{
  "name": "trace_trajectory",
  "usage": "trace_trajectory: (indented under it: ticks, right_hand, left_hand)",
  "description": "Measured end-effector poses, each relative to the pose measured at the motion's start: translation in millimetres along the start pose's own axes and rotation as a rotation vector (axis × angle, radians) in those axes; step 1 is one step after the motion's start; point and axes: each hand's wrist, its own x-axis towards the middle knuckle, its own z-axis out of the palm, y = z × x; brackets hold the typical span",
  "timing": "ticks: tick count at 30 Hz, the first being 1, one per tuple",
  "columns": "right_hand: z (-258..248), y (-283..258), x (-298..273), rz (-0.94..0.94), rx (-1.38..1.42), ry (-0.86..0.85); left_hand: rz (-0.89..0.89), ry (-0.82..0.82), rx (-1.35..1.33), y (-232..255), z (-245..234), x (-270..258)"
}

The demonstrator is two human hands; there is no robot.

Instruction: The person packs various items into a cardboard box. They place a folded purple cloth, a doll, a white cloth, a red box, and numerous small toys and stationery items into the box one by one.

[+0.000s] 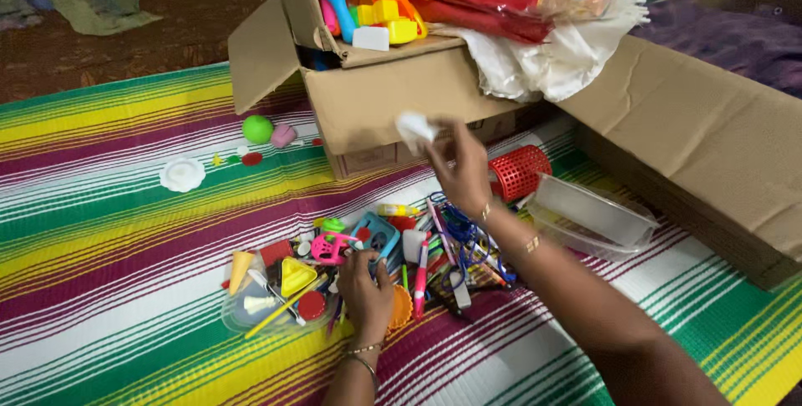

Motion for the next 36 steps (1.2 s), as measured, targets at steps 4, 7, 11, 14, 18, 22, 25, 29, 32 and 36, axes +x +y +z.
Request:
trace_trajectory:
  ticks: [4,7,11,14,18,22,25,29,32,36]
  right_hand:
    - [30,-5,97,-0.273,-0.082,0.101]
    - [62,-12,157,-0.390,-0.068,0.097]
    - [100,-19,203,-0.346,-0.234,-0.016]
    - [114,-17,198,-0.298,-0.223,-0.080]
    - [100,-4,177,-0.450,-0.282,-0.043]
    - [71,3,153,-0.598,-0.382,-0.054]
    - [57,-2,85,-0.465,-0.353,-0.242]
    - [40,-11,-18,-0.303,-0.364,-0.760]
    - [31,-2,-39,0.192,-0.117,-0.989]
    - [19,9,-27,0.496,0.274,-0.956]
  left_hand:
    - [-0.007,-0.005,-0.004,5,-4,-1]
    - [-0.025,-0.011,0.034,13,-7,2]
    - [-0.074,-0.046,0.001,15,-8,6]
    - [-0.098,-0.083,-0.023,12,-9,8]
    - [-0.051,-0.016,-0.033,14,-10,4]
    - [0.007,0.002,-0.037,18,-13,5]
    - [0.039,0.046,-0.031,17,-12,3]
    - [0.161,0.149,-0.073,17,-8,3]
    - [0.213,0.155,-0.101,19,-10,0]
    - [0.229,0.120,-0.134,28,-13,-2]
